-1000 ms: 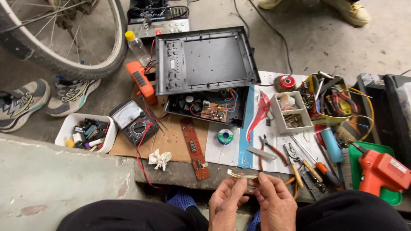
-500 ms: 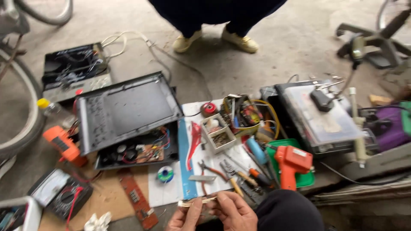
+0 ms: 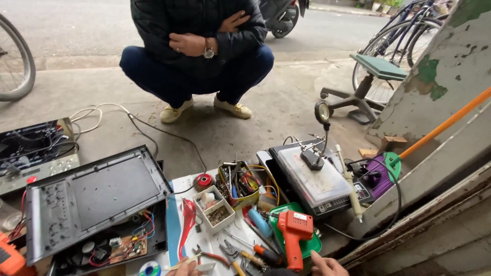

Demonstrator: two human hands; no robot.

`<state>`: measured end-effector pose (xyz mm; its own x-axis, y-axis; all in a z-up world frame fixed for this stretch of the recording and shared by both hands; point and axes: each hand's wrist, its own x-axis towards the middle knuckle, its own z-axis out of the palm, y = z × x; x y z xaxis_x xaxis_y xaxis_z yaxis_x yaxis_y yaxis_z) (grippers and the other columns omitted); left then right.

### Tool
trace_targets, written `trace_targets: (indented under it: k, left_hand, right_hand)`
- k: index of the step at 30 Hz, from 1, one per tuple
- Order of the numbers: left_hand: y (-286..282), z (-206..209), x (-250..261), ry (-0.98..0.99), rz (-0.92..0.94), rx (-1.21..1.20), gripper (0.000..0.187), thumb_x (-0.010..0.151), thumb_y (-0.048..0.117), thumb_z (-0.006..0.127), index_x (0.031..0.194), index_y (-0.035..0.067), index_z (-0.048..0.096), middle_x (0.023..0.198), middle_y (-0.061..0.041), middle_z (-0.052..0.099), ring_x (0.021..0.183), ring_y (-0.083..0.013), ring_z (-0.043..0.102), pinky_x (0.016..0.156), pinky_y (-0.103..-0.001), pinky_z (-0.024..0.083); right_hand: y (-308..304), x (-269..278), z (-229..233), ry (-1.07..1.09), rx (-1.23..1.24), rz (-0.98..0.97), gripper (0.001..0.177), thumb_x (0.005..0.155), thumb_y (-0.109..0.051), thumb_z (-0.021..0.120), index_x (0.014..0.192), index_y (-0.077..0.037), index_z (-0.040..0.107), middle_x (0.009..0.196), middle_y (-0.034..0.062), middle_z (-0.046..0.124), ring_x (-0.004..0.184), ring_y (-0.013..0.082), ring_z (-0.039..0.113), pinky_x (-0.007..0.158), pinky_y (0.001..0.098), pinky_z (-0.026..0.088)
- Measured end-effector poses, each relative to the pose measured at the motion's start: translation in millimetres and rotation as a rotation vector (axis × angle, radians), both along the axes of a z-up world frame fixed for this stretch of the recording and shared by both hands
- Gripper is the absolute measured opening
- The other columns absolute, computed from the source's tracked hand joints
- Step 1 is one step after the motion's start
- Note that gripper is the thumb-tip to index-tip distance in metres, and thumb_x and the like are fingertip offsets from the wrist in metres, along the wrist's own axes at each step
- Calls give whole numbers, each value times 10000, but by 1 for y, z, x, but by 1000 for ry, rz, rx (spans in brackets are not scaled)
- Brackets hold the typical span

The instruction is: Repairing an electronic device by soldering components onto a circuit board and testing connections with a multimeter.

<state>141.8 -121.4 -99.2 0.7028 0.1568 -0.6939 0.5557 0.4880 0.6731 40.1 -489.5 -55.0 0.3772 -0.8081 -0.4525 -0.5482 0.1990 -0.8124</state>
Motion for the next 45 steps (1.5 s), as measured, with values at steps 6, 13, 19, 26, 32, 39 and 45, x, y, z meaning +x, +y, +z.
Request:
trace_targets:
  k: [6,13,19,26,32,39,45]
  left_hand:
    - [74,-13,-25,-141,260,-54,359,1071,107,696,1327,-133,626,1297,-385,749,1210,-474,732,1062,-491,565]
    - [99,57,-85,-74,553,47,249,1043,50,766,1228,-114,736,1109,-336,809,986,-370,785,897,-384,614]
    - [127,57,-100,-16,507,59,287,1076,131,756,1298,-49,771,1199,-244,835,1059,-329,782,904,-362,564]
    - [139,51,-102,34,506,48,357,1129,156,679,1416,-46,741,1250,-245,801,1121,-329,733,1040,-396,589]
    - [127,31,-89,20,502,56,351,1136,125,651,1406,-56,784,1154,-228,817,1017,-294,718,957,-390,578]
    - [128,-24,-87,79,458,42,415,1130,211,645,1453,-4,793,1192,-189,830,1048,-287,727,924,-374,540]
    - [128,-31,-82,129,501,23,424,1135,198,633,1470,-20,773,1202,-201,815,1037,-284,691,917,-363,508]
  right_hand:
    - [-94,40,-162,-44,546,593,325,962,-317,817,1229,-153,730,884,77,608,789,160,611,756,233,384]
    - [37,60,-7,84,859,2,839,901,-392,803,1575,49,570,1482,239,670,1376,372,625,1211,519,498]
    - [-10,72,-126,-294,597,186,405,967,-459,841,993,-134,601,744,-4,460,499,107,319,497,249,252]
    - [-28,61,-156,-371,432,330,379,1072,-369,705,1290,-77,601,873,229,604,627,338,510,613,435,415]
    - [134,55,26,-427,64,276,247,1104,-120,747,1276,56,727,771,285,584,641,403,556,590,533,428]
    - [154,118,25,24,-27,501,330,1028,-207,833,1075,112,769,702,284,679,587,339,563,628,480,494]
    - [168,142,10,76,-70,609,283,1009,-168,792,1058,110,774,686,262,669,539,299,533,566,440,481]
